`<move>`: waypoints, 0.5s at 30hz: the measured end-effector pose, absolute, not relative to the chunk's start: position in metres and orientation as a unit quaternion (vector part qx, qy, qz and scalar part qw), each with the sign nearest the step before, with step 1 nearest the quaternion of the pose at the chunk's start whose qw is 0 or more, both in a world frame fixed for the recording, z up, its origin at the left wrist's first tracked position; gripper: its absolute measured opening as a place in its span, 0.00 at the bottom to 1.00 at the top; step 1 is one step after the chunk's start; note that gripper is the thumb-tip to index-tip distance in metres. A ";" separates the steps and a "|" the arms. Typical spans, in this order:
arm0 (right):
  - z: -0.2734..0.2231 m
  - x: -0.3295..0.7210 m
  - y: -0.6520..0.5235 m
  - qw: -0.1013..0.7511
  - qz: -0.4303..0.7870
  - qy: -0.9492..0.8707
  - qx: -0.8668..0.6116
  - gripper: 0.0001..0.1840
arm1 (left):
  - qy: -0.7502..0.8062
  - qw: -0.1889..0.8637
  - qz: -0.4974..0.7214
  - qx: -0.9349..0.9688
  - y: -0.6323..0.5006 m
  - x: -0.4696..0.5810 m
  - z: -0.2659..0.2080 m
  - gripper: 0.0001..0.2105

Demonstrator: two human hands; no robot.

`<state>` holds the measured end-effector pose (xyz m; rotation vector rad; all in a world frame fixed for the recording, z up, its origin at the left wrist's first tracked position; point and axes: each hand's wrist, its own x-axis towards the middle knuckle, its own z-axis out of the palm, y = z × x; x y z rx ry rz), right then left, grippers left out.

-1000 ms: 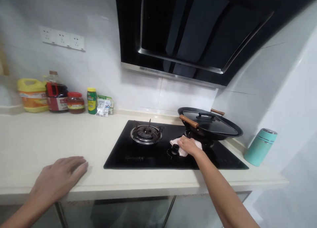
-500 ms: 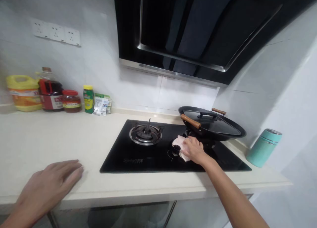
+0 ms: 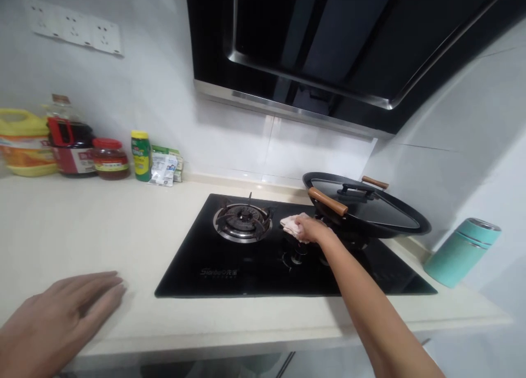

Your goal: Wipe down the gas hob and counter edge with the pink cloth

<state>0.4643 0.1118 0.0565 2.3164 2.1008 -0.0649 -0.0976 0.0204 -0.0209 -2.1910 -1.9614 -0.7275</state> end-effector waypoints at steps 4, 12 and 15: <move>0.062 0.450 0.125 0.023 -0.032 0.681 0.731 0.26 | -0.645 0.067 -0.239 -0.723 0.016 -0.094 -0.018 0.26; 0.059 0.396 0.083 -0.013 -0.005 0.754 0.656 0.19 | -0.631 0.074 -0.235 -0.736 0.015 -0.091 -0.015 0.25; 0.054 0.371 0.072 -0.032 0.023 0.759 0.649 0.15 | -0.626 0.075 -0.233 -0.741 0.014 -0.090 -0.013 0.24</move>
